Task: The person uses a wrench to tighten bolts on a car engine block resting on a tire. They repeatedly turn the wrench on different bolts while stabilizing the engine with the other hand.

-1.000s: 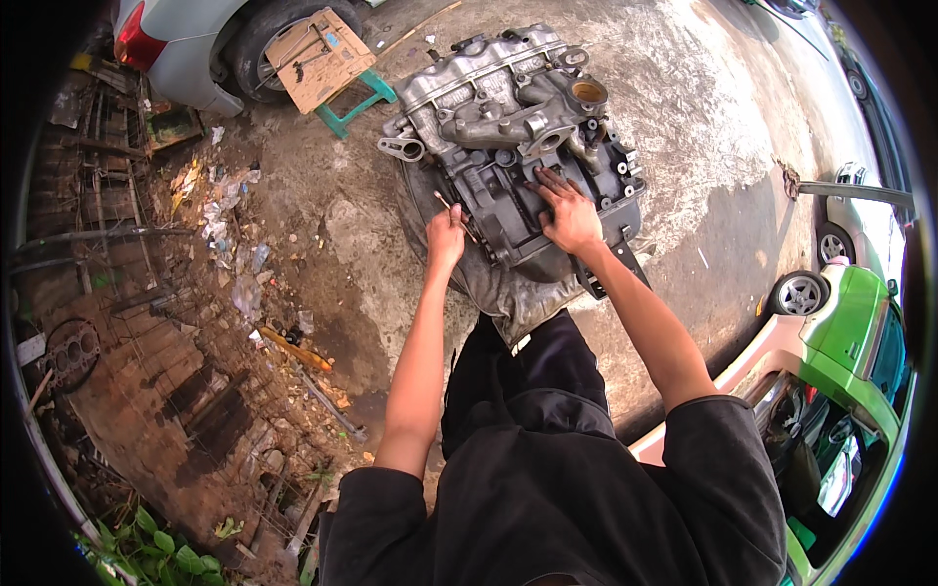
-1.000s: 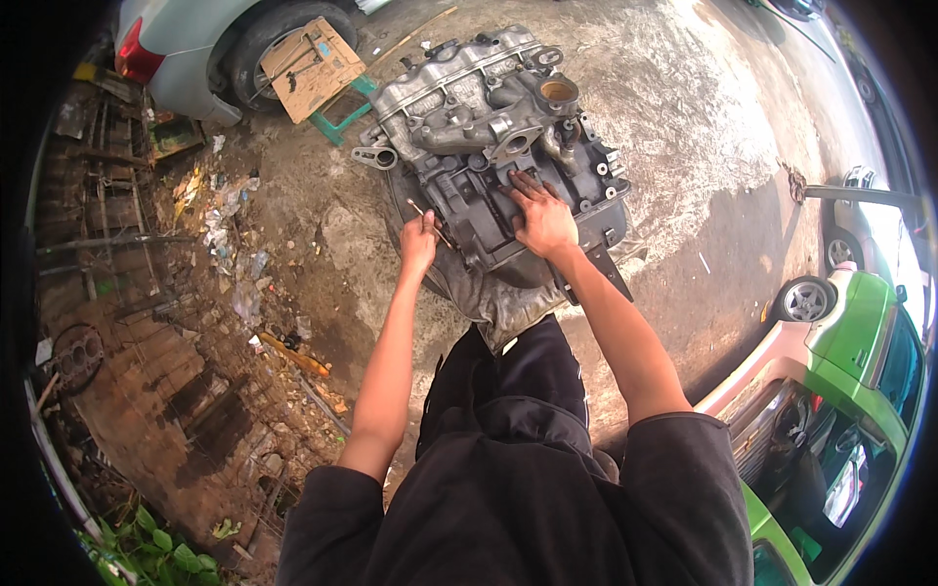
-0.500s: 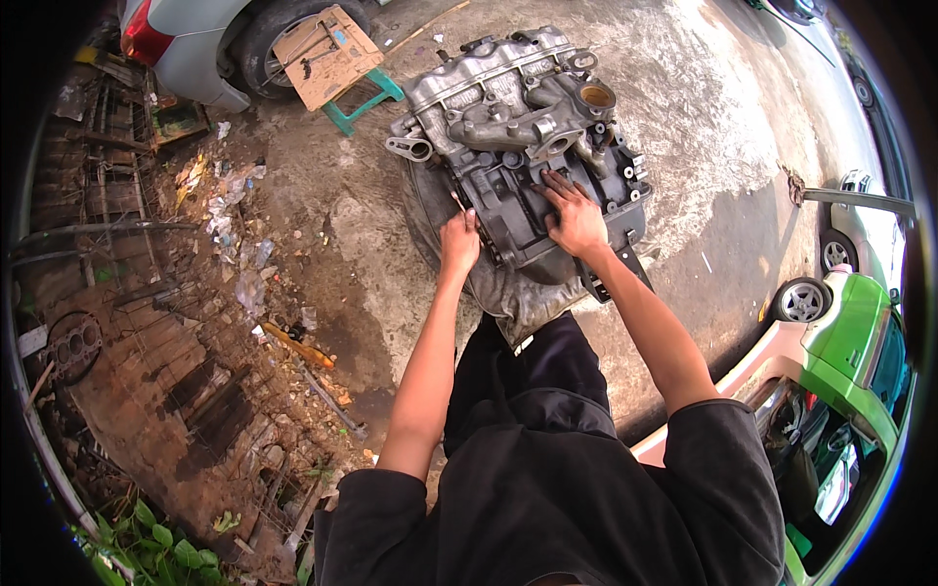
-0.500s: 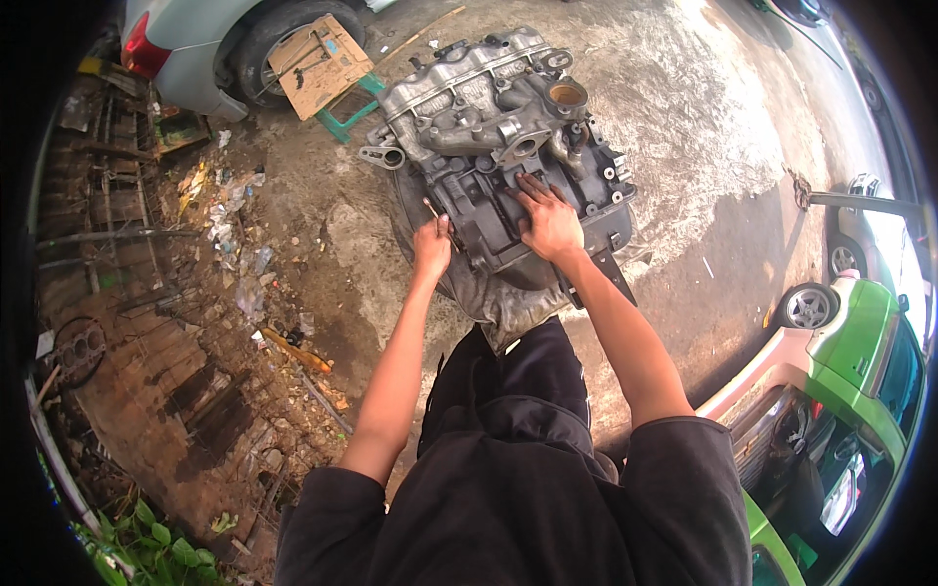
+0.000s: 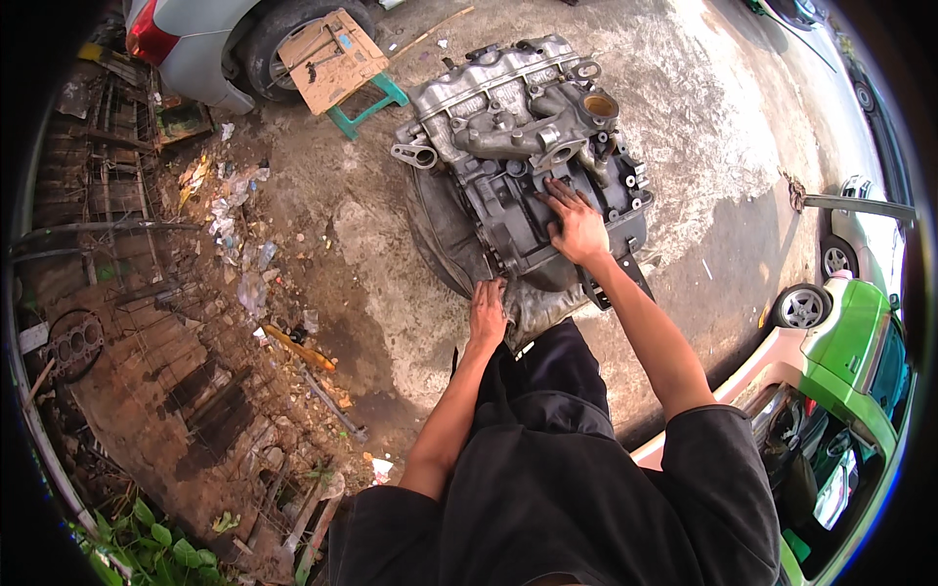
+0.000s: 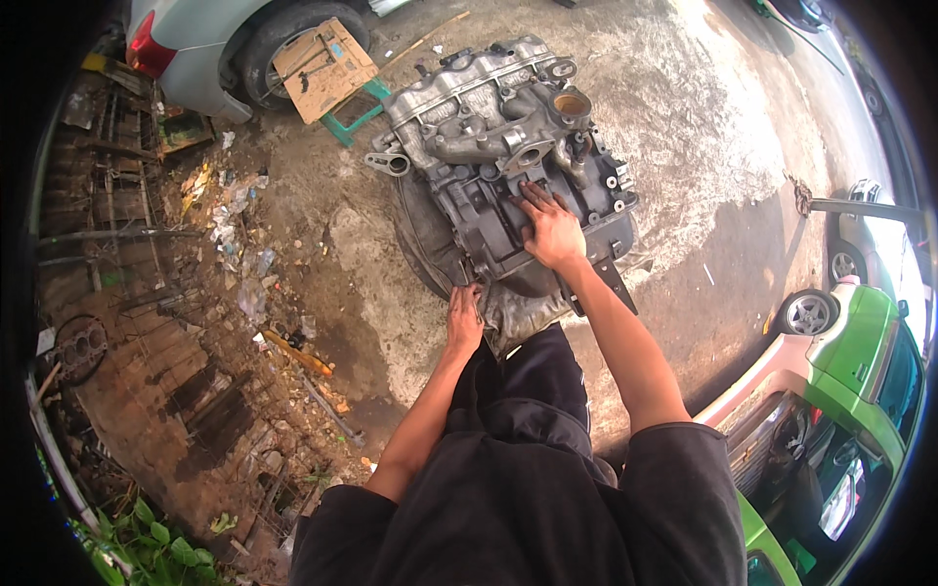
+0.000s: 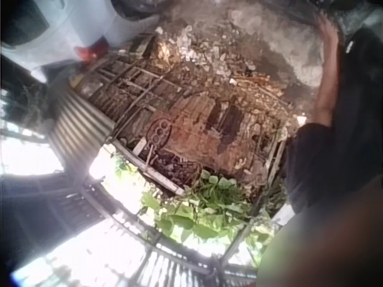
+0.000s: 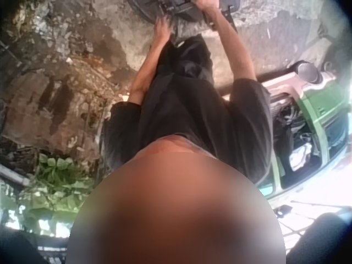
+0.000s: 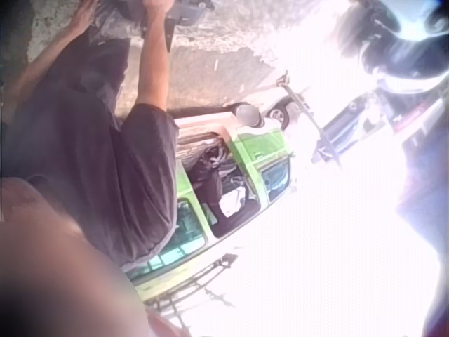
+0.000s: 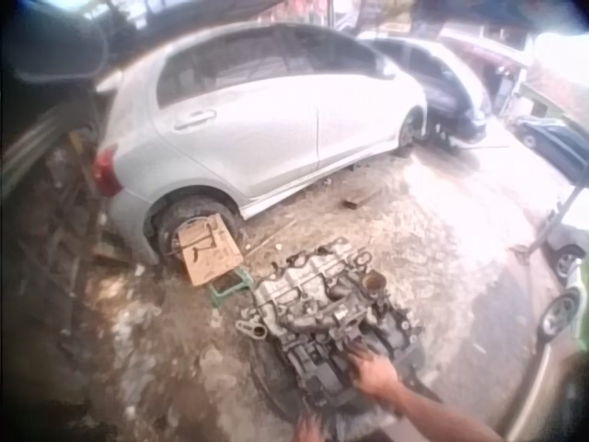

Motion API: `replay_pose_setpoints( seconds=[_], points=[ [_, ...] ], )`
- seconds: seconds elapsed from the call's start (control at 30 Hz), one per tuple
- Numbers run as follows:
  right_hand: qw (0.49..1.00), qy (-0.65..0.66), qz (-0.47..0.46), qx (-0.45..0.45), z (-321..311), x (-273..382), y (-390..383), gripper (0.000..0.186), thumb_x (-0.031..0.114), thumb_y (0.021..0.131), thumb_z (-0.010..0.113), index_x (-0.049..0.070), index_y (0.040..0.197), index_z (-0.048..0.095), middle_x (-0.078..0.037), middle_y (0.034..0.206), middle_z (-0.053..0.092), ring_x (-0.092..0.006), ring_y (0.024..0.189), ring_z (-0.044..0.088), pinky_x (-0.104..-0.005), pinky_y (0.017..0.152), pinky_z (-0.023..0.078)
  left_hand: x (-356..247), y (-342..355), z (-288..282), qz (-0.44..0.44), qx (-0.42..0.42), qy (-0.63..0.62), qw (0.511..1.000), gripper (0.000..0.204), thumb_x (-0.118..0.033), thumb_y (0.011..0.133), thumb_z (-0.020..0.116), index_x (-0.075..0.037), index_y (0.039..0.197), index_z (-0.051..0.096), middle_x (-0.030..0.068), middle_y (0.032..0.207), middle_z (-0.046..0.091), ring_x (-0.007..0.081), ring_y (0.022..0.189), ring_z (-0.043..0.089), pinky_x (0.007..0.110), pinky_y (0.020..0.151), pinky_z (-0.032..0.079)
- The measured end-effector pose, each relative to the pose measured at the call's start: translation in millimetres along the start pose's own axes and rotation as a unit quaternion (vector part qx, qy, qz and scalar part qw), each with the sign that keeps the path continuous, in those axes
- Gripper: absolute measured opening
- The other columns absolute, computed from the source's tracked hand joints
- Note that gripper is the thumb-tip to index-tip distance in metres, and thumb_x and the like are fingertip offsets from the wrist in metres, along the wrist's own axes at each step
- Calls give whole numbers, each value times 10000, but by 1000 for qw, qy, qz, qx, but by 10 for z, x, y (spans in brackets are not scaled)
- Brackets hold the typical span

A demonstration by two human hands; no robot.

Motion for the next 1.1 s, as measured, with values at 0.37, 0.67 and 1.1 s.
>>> replay_pose_setpoints(
  seconds=[0.37,0.67,1.1],
  points=[
    [1000,6,0,-3,-14,11,-10,625,138,792,633,185,1413,576,-43,1581,445,-207,1478,381,-436,1245,297,337,507,-574,-145,-82,-159,973,229,-206,1090,455,-23,1173,566,173,763,645,383,709,664,462,616,493],
    [1000,7,0,-6,6,1,-1,623,123,784,635,174,1403,584,-43,1577,451,-202,1480,377,-436,1243,303,542,1125,-553,-131,-73,-119,981,275,-202,1090,481,40,997,574,106,630,590,219,568,608,377,568,459],
    [1000,10,5,0,4,-12,0,613,133,791,639,172,1400,581,-34,1579,450,-199,1481,375,-441,1242,301,620,1357,-331,-225,55,-122,965,367,-283,1082,501,37,941,612,123,654,632,236,592,647,396,593,481]
  ],
)
Point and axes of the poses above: each hand's wrist, its own y-axis towards the middle knuckle, its own z-axis out of the palm, x = y × z, the point moved 6 cm from there along y, towards the middle knuckle
